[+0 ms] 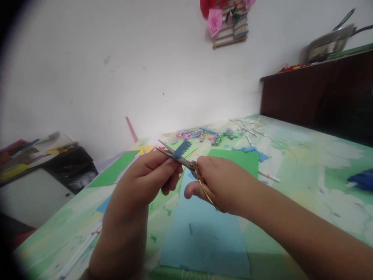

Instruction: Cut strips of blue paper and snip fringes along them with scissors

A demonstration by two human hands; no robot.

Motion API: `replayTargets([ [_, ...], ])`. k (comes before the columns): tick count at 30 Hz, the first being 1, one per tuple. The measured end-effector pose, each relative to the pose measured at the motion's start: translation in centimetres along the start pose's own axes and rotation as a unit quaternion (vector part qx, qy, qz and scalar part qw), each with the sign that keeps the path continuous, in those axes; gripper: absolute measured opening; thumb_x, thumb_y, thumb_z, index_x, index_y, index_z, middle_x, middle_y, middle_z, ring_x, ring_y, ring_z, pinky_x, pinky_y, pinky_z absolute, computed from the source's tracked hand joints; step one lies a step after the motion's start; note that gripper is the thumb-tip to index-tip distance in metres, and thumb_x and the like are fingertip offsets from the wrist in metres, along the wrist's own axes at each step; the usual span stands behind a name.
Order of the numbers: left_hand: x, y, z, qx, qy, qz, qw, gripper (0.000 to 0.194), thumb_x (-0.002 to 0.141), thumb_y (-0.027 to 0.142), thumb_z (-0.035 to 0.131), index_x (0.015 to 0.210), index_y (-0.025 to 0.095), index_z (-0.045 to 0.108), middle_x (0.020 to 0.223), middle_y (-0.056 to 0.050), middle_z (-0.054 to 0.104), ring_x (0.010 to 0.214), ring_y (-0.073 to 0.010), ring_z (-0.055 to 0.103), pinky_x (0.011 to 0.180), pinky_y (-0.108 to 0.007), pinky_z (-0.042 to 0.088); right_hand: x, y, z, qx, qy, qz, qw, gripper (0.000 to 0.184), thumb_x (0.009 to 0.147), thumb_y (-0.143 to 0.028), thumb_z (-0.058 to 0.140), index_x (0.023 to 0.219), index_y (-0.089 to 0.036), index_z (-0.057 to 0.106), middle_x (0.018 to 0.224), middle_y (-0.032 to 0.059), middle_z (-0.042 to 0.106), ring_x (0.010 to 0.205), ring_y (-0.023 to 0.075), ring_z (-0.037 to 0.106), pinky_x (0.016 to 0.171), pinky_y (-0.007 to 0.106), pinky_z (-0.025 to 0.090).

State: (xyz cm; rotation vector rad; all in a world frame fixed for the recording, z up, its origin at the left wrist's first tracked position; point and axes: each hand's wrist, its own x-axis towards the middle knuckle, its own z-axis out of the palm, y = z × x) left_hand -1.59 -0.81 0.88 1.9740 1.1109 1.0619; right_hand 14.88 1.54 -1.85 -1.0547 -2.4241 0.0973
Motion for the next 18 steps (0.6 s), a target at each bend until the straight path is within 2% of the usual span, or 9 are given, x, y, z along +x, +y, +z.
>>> replayTargets([
  [3, -0.02, -0.09, -0.09, -0.024, -0.017, -0.012, 1.000, 0.020, 0.079, 0.023, 0.043, 0.064, 0.017, 0.053, 0.053, 0.005, 0.055, 0.044, -0.0046, 0.048, 0.042, -0.015, 0.039, 0.08, -0.12, -0.07, -0.004, 0.009, -0.001, 1.000, 0.044, 0.079, -0.060, 0.033, 0.063, -0.019, 0.040, 0.057, 0.0022, 0.049, 0.048, 0.0129, 0.042, 0.043, 0.023, 0.029],
  [7, 0.05, -0.22, -0.11, -0.017, -0.018, 0.003, 1.000, 0.018, 0.080, 0.022, 0.043, 0.068, 0.016, 0.055, 0.057, 0.003, 0.059, 0.045, -0.0047, 0.049, 0.044, -0.016, 0.040, 0.03, -0.02, -0.16, -0.007, -0.001, 0.001, 1.000, 0.041, 0.080, -0.057, 0.034, 0.064, -0.019, 0.041, 0.058, 0.0020, 0.050, 0.047, 0.0124, 0.041, 0.043, 0.023, 0.028],
  [12, 0.08, -0.17, -0.12, 0.006, -0.018, 0.019, 1.000, 0.023, 0.081, 0.023, 0.040, 0.064, 0.017, 0.053, 0.049, 0.005, 0.052, 0.044, -0.0051, 0.045, 0.043, -0.016, 0.037, -0.34, 0.25, -0.14, -0.009, 0.008, -0.012, 1.000, 0.046, 0.080, -0.059, 0.028, 0.070, -0.018, 0.044, 0.065, 0.0045, 0.051, 0.052, 0.0137, 0.043, 0.046, 0.025, 0.030],
  [18, 0.08, -0.09, -0.25, 0.037, -0.018, 0.012, 0.999, 0.025, 0.081, 0.024, 0.040, 0.060, 0.017, 0.051, 0.045, 0.006, 0.045, 0.043, -0.0051, 0.041, 0.042, -0.017, 0.032, -0.36, 0.31, 0.19, -0.003, 0.011, -0.028, 1.000, 0.053, 0.081, -0.062, 0.020, 0.070, -0.017, 0.045, 0.063, 0.0039, 0.050, 0.050, 0.0129, 0.041, 0.045, 0.025, 0.028],
])
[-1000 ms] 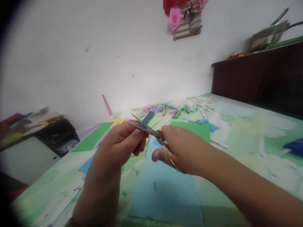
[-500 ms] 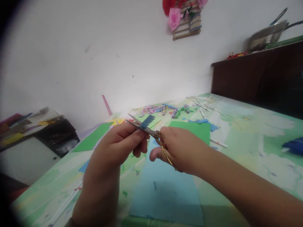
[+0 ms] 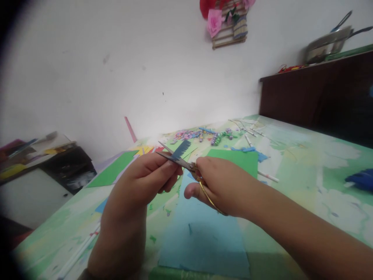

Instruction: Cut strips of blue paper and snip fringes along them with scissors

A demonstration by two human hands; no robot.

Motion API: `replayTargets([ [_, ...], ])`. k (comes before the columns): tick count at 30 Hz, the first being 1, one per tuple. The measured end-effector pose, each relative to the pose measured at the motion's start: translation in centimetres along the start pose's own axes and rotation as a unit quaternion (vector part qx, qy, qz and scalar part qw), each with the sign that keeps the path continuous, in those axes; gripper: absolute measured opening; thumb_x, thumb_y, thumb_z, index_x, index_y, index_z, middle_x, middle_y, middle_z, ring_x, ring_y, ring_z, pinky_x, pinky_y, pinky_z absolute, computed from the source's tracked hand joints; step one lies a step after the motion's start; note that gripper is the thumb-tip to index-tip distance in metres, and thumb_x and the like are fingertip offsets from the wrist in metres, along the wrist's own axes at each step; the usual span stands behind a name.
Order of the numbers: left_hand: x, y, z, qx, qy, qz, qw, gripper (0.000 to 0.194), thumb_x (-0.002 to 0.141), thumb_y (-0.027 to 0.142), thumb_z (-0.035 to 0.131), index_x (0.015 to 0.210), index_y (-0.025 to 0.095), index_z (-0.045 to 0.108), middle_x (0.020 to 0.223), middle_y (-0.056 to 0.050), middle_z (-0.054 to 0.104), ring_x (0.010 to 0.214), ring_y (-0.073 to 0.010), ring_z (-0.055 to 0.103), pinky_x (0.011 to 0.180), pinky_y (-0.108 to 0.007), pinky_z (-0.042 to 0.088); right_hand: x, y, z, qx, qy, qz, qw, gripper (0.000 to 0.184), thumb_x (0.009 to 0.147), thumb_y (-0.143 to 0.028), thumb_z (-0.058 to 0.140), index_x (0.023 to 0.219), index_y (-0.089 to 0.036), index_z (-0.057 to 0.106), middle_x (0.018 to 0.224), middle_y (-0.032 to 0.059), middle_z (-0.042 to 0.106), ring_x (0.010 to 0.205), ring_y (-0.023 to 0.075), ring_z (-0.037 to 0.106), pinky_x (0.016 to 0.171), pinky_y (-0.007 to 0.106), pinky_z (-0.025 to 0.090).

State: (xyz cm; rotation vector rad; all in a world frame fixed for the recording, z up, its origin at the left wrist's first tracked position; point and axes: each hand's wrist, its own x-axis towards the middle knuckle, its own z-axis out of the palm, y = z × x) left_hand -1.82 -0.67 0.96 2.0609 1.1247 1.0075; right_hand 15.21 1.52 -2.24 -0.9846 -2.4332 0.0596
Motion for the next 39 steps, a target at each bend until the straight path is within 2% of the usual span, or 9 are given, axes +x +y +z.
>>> replayTargets([
  [8, -0.1, 0.0, 0.2, -0.022, 0.016, -0.013, 1.000, 0.022, 0.078, 0.024, 0.042, 0.061, 0.017, 0.052, 0.043, 0.006, 0.044, 0.043, -0.0056, 0.041, 0.042, -0.018, 0.032, 0.2, 0.2, 0.2, -0.034, -0.003, 0.018, 0.999, 0.046, 0.081, -0.058, 0.028, 0.064, -0.018, 0.044, 0.061, 0.0048, 0.052, 0.048, 0.0138, 0.043, 0.043, 0.024, 0.028],
  [17, -0.1, 0.2, -0.1, -0.069, 0.025, -0.028, 0.997, 0.015, 0.076, 0.020, 0.044, 0.069, 0.016, 0.056, 0.052, 0.003, 0.054, 0.044, -0.0058, 0.047, 0.042, -0.017, 0.038, 0.3, 0.3, -0.1, -0.058, 0.010, 0.051, 0.997, 0.040, 0.078, -0.056, 0.036, 0.065, -0.019, 0.042, 0.060, 0.0036, 0.051, 0.050, 0.0145, 0.043, 0.045, 0.024, 0.029],
  [22, 0.0, 0.4, -0.1, -0.028, 0.017, 0.001, 0.999, 0.017, 0.077, 0.022, 0.044, 0.067, 0.017, 0.056, 0.049, 0.004, 0.050, 0.044, -0.0055, 0.044, 0.042, -0.017, 0.035, 0.3, 0.1, -0.3, -0.047, -0.001, 0.029, 0.998, 0.040, 0.081, -0.054, 0.034, 0.068, -0.018, 0.045, 0.065, 0.0055, 0.053, 0.055, 0.0155, 0.046, 0.046, 0.025, 0.030],
  [29, 0.1, 1.0, -0.2, 0.013, 0.005, 0.014, 1.000, 0.020, 0.077, 0.017, 0.041, 0.064, 0.017, 0.056, 0.046, 0.005, 0.045, 0.045, -0.0066, 0.043, 0.046, -0.019, 0.036, 0.0, 0.2, -0.1, -0.015, 0.035, -0.015, 0.999, 0.056, 0.079, -0.066, 0.018, 0.070, -0.017, 0.045, 0.064, 0.0049, 0.050, 0.052, 0.0141, 0.041, 0.046, 0.026, 0.029],
  [34, 0.0, 0.3, 0.1, 0.007, 0.028, 0.033, 0.999, 0.024, 0.080, 0.020, 0.042, 0.058, 0.017, 0.053, 0.047, 0.005, 0.046, 0.048, -0.0061, 0.044, 0.047, -0.018, 0.035, 0.0, 0.2, -0.2, -0.035, 0.027, -0.003, 0.999, 0.046, 0.080, -0.060, 0.030, 0.073, -0.017, 0.046, 0.065, 0.0051, 0.051, 0.054, 0.0155, 0.043, 0.048, 0.027, 0.031],
  [39, 0.0, 0.1, 0.2, 0.032, 0.028, 0.026, 0.999, 0.026, 0.079, 0.018, 0.043, 0.054, 0.017, 0.051, 0.047, 0.006, 0.048, 0.047, -0.0049, 0.043, 0.047, -0.017, 0.034, -0.1, 0.2, -0.1, -0.040, 0.022, -0.002, 0.999, 0.043, 0.082, -0.056, 0.029, 0.073, -0.017, 0.045, 0.067, 0.0056, 0.051, 0.057, 0.0172, 0.045, 0.049, 0.028, 0.033],
])
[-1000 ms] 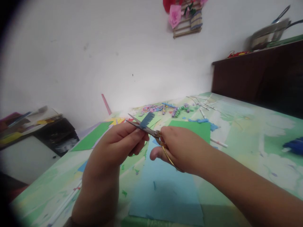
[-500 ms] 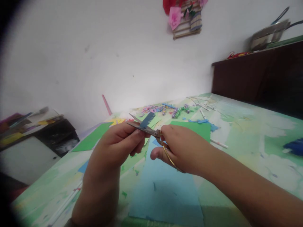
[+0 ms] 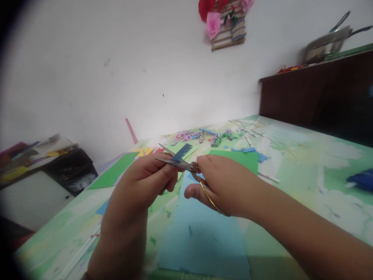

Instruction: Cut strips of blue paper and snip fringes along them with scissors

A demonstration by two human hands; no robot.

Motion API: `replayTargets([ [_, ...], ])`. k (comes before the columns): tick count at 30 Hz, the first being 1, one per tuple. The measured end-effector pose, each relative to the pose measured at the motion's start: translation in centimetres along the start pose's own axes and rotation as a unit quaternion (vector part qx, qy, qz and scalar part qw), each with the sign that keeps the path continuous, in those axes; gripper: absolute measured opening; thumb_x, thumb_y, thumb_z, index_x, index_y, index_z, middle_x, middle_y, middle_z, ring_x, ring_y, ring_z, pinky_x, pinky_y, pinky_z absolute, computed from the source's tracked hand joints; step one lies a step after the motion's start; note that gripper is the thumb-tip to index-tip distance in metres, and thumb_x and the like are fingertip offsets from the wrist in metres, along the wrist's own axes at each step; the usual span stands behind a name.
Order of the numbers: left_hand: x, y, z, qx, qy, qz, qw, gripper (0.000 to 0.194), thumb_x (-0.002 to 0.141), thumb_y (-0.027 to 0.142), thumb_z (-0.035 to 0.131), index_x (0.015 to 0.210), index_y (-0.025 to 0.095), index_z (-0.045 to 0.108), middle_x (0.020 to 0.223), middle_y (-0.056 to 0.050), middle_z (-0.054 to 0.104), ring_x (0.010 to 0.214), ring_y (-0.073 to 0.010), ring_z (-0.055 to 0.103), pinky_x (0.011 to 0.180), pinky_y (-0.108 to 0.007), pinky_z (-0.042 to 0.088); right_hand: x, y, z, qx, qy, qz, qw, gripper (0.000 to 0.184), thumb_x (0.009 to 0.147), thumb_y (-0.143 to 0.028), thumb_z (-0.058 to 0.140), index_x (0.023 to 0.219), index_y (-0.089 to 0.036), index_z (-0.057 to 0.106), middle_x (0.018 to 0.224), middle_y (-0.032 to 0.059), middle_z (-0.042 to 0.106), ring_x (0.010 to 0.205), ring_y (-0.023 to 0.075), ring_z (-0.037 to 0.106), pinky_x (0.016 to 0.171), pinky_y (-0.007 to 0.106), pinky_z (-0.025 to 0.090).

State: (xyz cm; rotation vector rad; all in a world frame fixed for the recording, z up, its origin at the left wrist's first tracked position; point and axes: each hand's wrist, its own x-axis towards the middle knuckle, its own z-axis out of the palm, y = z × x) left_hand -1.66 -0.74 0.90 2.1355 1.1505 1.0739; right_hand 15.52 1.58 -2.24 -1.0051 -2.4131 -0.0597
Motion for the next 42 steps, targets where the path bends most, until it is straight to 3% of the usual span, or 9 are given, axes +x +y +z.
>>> replayTargets([
  [8, 0.1, 0.6, -0.2, -0.017, -0.015, -0.035, 0.999, 0.019, 0.077, 0.019, 0.045, 0.062, 0.017, 0.056, 0.045, 0.006, 0.046, 0.043, -0.0048, 0.041, 0.043, -0.017, 0.033, 0.2, -0.3, -0.1, -0.023, -0.012, 0.008, 1.000, 0.033, 0.081, -0.048, 0.036, 0.073, -0.018, 0.046, 0.067, 0.0058, 0.054, 0.056, 0.0181, 0.049, 0.047, 0.027, 0.031],
  [13, 0.1, 0.9, -0.2, -0.039, -0.022, -0.065, 0.997, 0.017, 0.076, 0.019, 0.045, 0.064, 0.017, 0.056, 0.044, 0.006, 0.045, 0.042, -0.0051, 0.041, 0.040, -0.016, 0.032, 0.2, -0.3, 0.0, -0.053, -0.015, 0.027, 0.998, 0.035, 0.079, -0.052, 0.040, 0.069, -0.019, 0.045, 0.063, 0.0045, 0.053, 0.054, 0.0184, 0.049, 0.045, 0.026, 0.030],
  [22, -0.1, -0.1, -0.2, -0.085, -0.027, -0.037, 0.995, 0.019, 0.080, 0.026, 0.044, 0.069, 0.017, 0.057, 0.055, 0.004, 0.057, 0.043, -0.0039, 0.045, 0.040, -0.015, 0.036, 0.7, -0.4, -0.4, -0.047, -0.026, 0.044, 0.998, 0.028, 0.079, -0.044, 0.042, 0.068, -0.019, 0.046, 0.064, 0.0042, 0.053, 0.055, 0.0167, 0.048, 0.047, 0.025, 0.031],
  [33, 0.2, 0.5, 0.4, -0.034, 0.008, 0.012, 0.999, 0.020, 0.077, 0.014, 0.041, 0.063, 0.016, 0.053, 0.045, 0.007, 0.041, 0.040, -0.0039, 0.036, 0.040, -0.017, 0.030, -0.2, 0.4, 0.4, 0.019, 0.026, -0.010, 0.999, 0.062, 0.078, -0.068, 0.010, 0.074, -0.017, 0.045, 0.067, 0.0060, 0.049, 0.057, 0.0168, 0.044, 0.050, 0.028, 0.032],
  [38, 0.3, 0.5, 0.7, -0.058, 0.033, 0.026, 0.997, 0.021, 0.074, 0.010, 0.041, 0.057, 0.016, 0.051, 0.049, 0.006, 0.044, 0.042, -0.0035, 0.036, 0.044, -0.017, 0.032, -0.3, 0.5, 0.4, 0.011, 0.029, -0.016, 0.999, 0.063, 0.076, -0.070, 0.012, 0.076, -0.016, 0.044, 0.068, 0.0055, 0.048, 0.058, 0.0169, 0.043, 0.050, 0.028, 0.031],
  [42, 0.3, 0.6, 0.7, -0.055, 0.020, 0.037, 0.998, 0.020, 0.072, 0.009, 0.041, 0.057, 0.016, 0.052, 0.047, 0.006, 0.043, 0.045, -0.0043, 0.039, 0.046, -0.017, 0.034, -0.3, 0.2, 0.2, 0.027, 0.022, -0.013, 0.999, 0.066, 0.074, -0.072, 0.006, 0.074, -0.017, 0.043, 0.066, 0.0050, 0.047, 0.056, 0.0159, 0.042, 0.049, 0.027, 0.030],
])
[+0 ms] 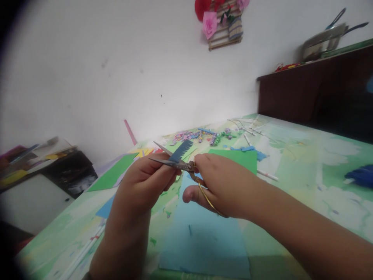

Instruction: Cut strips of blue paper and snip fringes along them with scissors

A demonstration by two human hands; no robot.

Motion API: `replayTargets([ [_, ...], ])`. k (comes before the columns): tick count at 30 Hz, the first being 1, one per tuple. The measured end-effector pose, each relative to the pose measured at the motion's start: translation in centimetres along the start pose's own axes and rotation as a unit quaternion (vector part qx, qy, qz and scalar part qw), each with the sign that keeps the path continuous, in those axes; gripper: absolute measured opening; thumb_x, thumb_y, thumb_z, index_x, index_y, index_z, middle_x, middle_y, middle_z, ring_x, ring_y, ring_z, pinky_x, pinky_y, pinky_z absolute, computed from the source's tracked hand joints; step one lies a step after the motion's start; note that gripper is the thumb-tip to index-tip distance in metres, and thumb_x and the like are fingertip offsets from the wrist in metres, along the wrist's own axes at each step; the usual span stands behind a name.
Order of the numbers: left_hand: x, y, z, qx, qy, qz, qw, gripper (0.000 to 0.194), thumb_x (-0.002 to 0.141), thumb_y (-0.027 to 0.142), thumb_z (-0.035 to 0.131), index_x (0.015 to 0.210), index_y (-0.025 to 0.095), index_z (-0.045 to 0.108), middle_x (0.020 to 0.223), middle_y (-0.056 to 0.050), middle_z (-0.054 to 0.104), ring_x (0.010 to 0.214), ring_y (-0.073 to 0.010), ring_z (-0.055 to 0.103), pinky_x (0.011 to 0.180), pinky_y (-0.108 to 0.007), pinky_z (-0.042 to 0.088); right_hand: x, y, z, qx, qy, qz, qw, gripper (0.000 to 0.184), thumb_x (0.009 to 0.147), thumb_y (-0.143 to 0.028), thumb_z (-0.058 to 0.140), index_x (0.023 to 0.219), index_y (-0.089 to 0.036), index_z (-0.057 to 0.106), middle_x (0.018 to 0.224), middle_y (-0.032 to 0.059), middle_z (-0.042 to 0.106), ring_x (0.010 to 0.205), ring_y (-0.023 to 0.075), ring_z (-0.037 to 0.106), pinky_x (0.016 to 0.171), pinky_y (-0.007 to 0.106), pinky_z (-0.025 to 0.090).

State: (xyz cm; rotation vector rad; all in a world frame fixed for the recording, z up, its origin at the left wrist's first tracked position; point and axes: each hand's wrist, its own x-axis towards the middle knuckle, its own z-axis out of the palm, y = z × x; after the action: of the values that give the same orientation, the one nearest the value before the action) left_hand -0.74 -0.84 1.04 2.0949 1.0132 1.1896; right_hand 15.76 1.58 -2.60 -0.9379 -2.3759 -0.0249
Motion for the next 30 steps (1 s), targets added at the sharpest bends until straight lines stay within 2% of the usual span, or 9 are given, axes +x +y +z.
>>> replayTargets([
  [8, -0.1, 0.2, -0.4, -0.020, -0.018, -0.011, 1.000, 0.020, 0.071, 0.011, 0.043, 0.056, 0.017, 0.055, 0.044, 0.005, 0.045, 0.047, -0.0065, 0.045, 0.045, -0.017, 0.035, 0.1, -0.6, -0.2, 0.042, -0.039, 0.004, 0.998, 0.069, 0.072, -0.073, 0.004, 0.073, -0.017, 0.044, 0.067, 0.0061, 0.049, 0.054, 0.0155, 0.041, 0.049, 0.029, 0.033],
  [15, -0.2, 0.6, -0.9, -0.044, -0.054, -0.035, 0.997, 0.020, 0.072, 0.012, 0.041, 0.057, 0.017, 0.055, 0.042, 0.006, 0.039, 0.038, -0.0042, 0.035, 0.038, -0.017, 0.028, 0.2, -1.0, 0.0, 0.083, -0.055, -0.020, 0.995, 0.072, 0.073, -0.072, 0.003, 0.080, -0.016, 0.049, 0.068, 0.0055, 0.051, 0.056, 0.0155, 0.043, 0.049, 0.028, 0.033],
  [21, -0.3, 0.8, -1.3, -0.038, -0.071, -0.071, 0.994, 0.019, 0.076, 0.017, 0.042, 0.061, 0.017, 0.054, 0.044, 0.006, 0.045, 0.040, -0.0045, 0.039, 0.040, -0.017, 0.032, 0.5, -1.1, -0.4, 0.077, -0.063, -0.006, 0.995, 0.073, 0.073, -0.072, 0.005, 0.076, -0.017, 0.052, 0.065, 0.0043, 0.051, 0.054, 0.0141, 0.043, 0.049, 0.026, 0.033],
  [25, -0.3, 0.8, -1.2, -0.029, -0.063, -0.075, 0.995, 0.025, 0.077, 0.017, 0.042, 0.054, 0.016, 0.051, 0.044, 0.005, 0.047, 0.041, -0.0043, 0.040, 0.040, -0.017, 0.033, 0.2, -1.0, -0.6, 0.094, -0.053, -0.020, 0.994, 0.067, 0.078, -0.068, 0.012, 0.083, -0.016, 0.054, 0.071, 0.0060, 0.053, 0.058, 0.0155, 0.046, 0.053, 0.027, 0.036],
  [30, -0.5, 0.5, -0.9, -0.021, -0.047, -0.049, 0.997, 0.028, 0.077, 0.016, 0.043, 0.049, 0.016, 0.049, 0.043, 0.005, 0.046, 0.041, -0.0041, 0.040, 0.041, -0.017, 0.033, -0.1, -0.8, -0.7, 0.064, -0.051, 0.016, 0.996, 0.056, 0.079, -0.065, 0.025, 0.083, -0.016, 0.052, 0.073, 0.0073, 0.054, 0.061, 0.0175, 0.047, 0.055, 0.030, 0.037],
])
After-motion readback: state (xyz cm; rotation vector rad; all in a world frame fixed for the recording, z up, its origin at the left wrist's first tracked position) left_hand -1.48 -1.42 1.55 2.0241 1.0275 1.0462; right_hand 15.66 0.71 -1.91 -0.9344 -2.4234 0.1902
